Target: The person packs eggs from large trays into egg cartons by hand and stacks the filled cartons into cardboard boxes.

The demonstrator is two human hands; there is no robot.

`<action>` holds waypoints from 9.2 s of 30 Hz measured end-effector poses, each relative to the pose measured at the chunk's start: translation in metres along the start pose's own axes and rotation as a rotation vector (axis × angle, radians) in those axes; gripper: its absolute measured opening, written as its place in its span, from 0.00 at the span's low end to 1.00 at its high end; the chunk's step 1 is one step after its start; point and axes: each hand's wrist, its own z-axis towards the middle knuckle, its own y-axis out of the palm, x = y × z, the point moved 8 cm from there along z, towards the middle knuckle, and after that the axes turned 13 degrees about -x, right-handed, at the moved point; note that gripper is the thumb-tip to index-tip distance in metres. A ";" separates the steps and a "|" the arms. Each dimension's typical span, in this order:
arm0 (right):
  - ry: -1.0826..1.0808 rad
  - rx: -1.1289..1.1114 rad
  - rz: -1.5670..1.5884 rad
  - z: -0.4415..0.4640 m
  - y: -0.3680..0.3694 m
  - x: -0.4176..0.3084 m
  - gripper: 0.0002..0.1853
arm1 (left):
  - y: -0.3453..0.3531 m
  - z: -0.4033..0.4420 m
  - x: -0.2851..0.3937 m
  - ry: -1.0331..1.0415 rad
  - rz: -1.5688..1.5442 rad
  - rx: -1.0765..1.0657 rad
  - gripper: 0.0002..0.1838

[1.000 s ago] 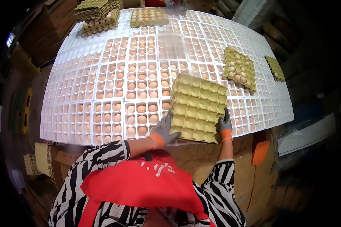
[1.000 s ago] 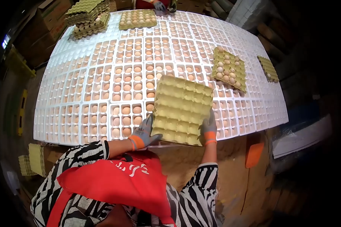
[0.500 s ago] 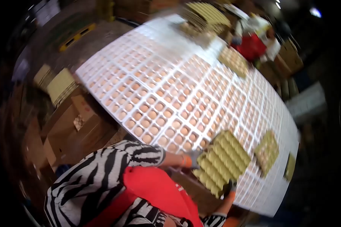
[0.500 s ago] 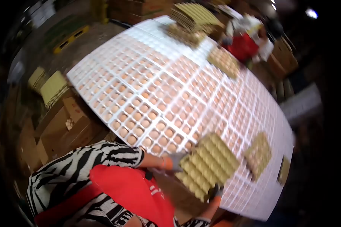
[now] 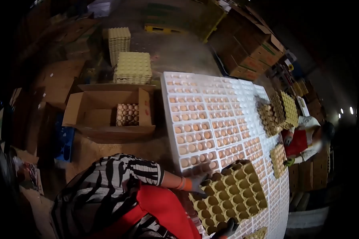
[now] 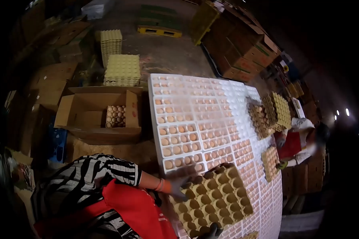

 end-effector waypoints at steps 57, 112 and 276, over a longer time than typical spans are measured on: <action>-1.323 -1.267 -0.793 -0.008 1.173 0.060 0.37 | -0.337 -0.497 -0.113 -0.849 -0.274 1.586 0.20; -0.138 -1.219 -0.664 -0.235 0.619 0.214 0.24 | -0.311 -0.573 -0.397 -0.592 0.812 0.411 0.33; 0.273 0.037 -0.008 0.247 0.164 0.114 0.23 | -0.247 0.201 -0.068 -0.294 -0.157 0.184 0.24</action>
